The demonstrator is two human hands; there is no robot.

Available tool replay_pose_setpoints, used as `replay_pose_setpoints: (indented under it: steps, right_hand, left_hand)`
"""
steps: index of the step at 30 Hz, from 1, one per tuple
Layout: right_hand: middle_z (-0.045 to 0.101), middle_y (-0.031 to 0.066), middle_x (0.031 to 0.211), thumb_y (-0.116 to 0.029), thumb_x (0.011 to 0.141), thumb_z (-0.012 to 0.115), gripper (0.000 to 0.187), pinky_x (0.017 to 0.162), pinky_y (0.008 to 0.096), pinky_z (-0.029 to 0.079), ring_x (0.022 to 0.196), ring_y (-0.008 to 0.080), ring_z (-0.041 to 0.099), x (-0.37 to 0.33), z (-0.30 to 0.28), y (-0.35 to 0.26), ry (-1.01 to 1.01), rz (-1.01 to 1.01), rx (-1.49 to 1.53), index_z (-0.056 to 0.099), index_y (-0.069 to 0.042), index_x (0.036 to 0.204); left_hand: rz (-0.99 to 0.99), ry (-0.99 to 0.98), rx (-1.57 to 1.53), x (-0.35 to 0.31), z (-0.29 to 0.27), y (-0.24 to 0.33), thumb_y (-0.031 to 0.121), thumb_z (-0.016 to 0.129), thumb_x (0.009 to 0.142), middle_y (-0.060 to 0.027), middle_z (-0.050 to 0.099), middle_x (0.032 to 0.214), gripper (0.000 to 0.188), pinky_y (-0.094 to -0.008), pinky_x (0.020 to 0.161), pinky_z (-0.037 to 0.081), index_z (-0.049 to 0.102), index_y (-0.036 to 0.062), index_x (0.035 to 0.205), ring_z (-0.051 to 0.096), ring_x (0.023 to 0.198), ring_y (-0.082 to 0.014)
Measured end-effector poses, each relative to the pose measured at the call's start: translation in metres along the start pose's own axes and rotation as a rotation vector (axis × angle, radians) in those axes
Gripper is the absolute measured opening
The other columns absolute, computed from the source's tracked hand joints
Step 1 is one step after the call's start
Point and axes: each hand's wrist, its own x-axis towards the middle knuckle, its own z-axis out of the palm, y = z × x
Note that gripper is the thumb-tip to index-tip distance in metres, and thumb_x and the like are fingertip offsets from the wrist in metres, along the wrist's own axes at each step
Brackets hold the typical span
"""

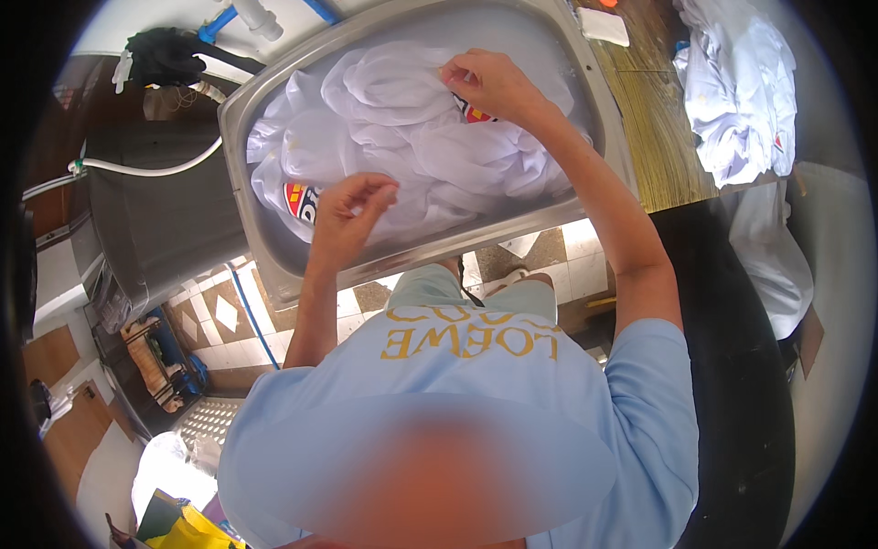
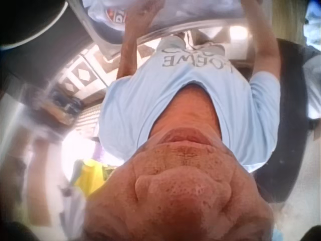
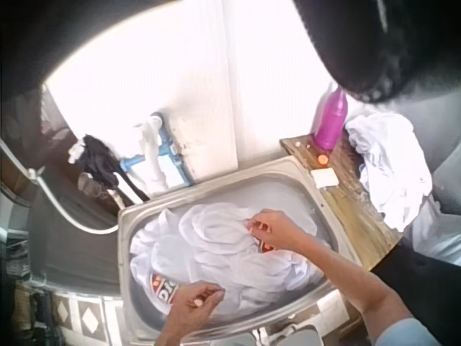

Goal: The person washes white garments by hand in a sink filled with water, rubbing soap onto specific spots and scrubing the fabric together before lifting items out to inspect them.

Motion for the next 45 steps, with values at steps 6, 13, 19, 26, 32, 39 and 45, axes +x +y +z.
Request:
replay_pose_setpoints:
  steps: [6, 13, 19, 26, 32, 39, 45]
  right_hand:
    - [0.062, 0.0081, 0.084, -0.025, 0.081, 0.064, 0.021, 0.066, 0.0310, 0.047, 0.070, 0.0205, 0.057, 0.041, 0.035, -0.017, -0.112, -0.048, 0.037, 0.066, -0.005, 0.090]
    - [0.058, 0.0092, 0.076, -0.032, 0.082, 0.060, 0.026, 0.063, 0.0368, 0.045, 0.069, 0.0275, 0.056, 0.055, 0.084, -0.020, -0.014, -0.298, -0.259, 0.063, -0.006, 0.079]
    - [0.059, 0.0076, 0.071, -0.027, 0.084, 0.055, 0.024, 0.059, 0.0359, 0.044, 0.065, 0.0224, 0.057, 0.071, 0.085, 0.005, -0.207, -0.052, 0.204, 0.060, -0.004, 0.081]
    - [0.060, 0.0040, 0.087, -0.025, 0.091, 0.049, 0.023, 0.063, 0.0301, 0.044, 0.078, 0.0136, 0.056, 0.087, 0.061, 0.035, -0.139, 0.515, 1.171, 0.058, -0.004, 0.097]
    - [0.063, 0.0037, 0.095, -0.039, 0.081, 0.066, 0.047, 0.078, 0.0258, 0.045, 0.085, 0.0134, 0.058, 0.098, 0.024, 0.005, -0.753, 0.297, 0.338, 0.059, -0.004, 0.113]
    - [0.065, 0.0039, 0.098, -0.030, 0.077, 0.070, 0.044, 0.074, 0.0231, 0.046, 0.084, 0.0109, 0.060, 0.105, 0.009, 0.023, -0.684, 0.326, 0.450, 0.063, -0.005, 0.112]
    - [0.064, 0.0037, 0.099, -0.023, 0.085, 0.064, 0.035, 0.074, 0.0218, 0.047, 0.085, 0.0117, 0.061, 0.091, -0.007, 0.035, -0.336, 0.472, 1.101, 0.061, -0.004, 0.114]
  left_hand:
    - [-0.033, 0.510, -0.116, 0.023, -0.065, -0.027, 0.010, 0.061, 0.088, -0.0029, 0.065, 0.080, 0.016, -0.0203, 0.066, 0.047, 0.064, -0.0019, 0.097, 0.059, 0.071, -0.0074]
    - [0.018, 0.620, -0.039, 0.073, -0.062, -0.055, 0.007, 0.059, 0.088, -0.0050, 0.065, 0.083, 0.018, -0.0222, 0.068, 0.050, 0.063, -0.0026, 0.102, 0.061, 0.072, -0.0094]
    - [-0.049, 0.631, 0.328, 0.109, -0.063, -0.081, 0.020, 0.062, 0.086, -0.0119, 0.065, 0.093, 0.028, -0.0254, 0.067, 0.049, 0.064, 0.0001, 0.104, 0.064, 0.073, -0.0161]
    - [-0.177, 0.608, 0.028, 0.135, -0.048, -0.087, 0.021, 0.066, 0.083, -0.0035, 0.063, 0.079, 0.022, -0.0217, 0.064, 0.044, 0.064, 0.0011, 0.093, 0.054, 0.069, -0.0076]
    - [0.118, 0.547, -0.388, 0.142, -0.060, -0.096, 0.018, 0.063, 0.088, 0.0066, 0.052, 0.069, 0.018, -0.0188, 0.056, 0.033, 0.055, 0.0083, 0.075, 0.040, 0.063, -0.0012]
    - [0.185, 0.506, -0.625, 0.159, -0.057, -0.090, 0.018, 0.058, 0.091, 0.0050, 0.057, 0.075, 0.011, -0.0179, 0.059, 0.037, 0.055, 0.0106, 0.085, 0.047, 0.065, -0.0011]
    - [0.146, 0.490, -0.726, 0.156, -0.061, -0.090, 0.020, 0.058, 0.091, 0.0033, 0.059, 0.076, 0.009, -0.0184, 0.056, 0.040, 0.055, 0.0109, 0.089, 0.049, 0.064, -0.0018]
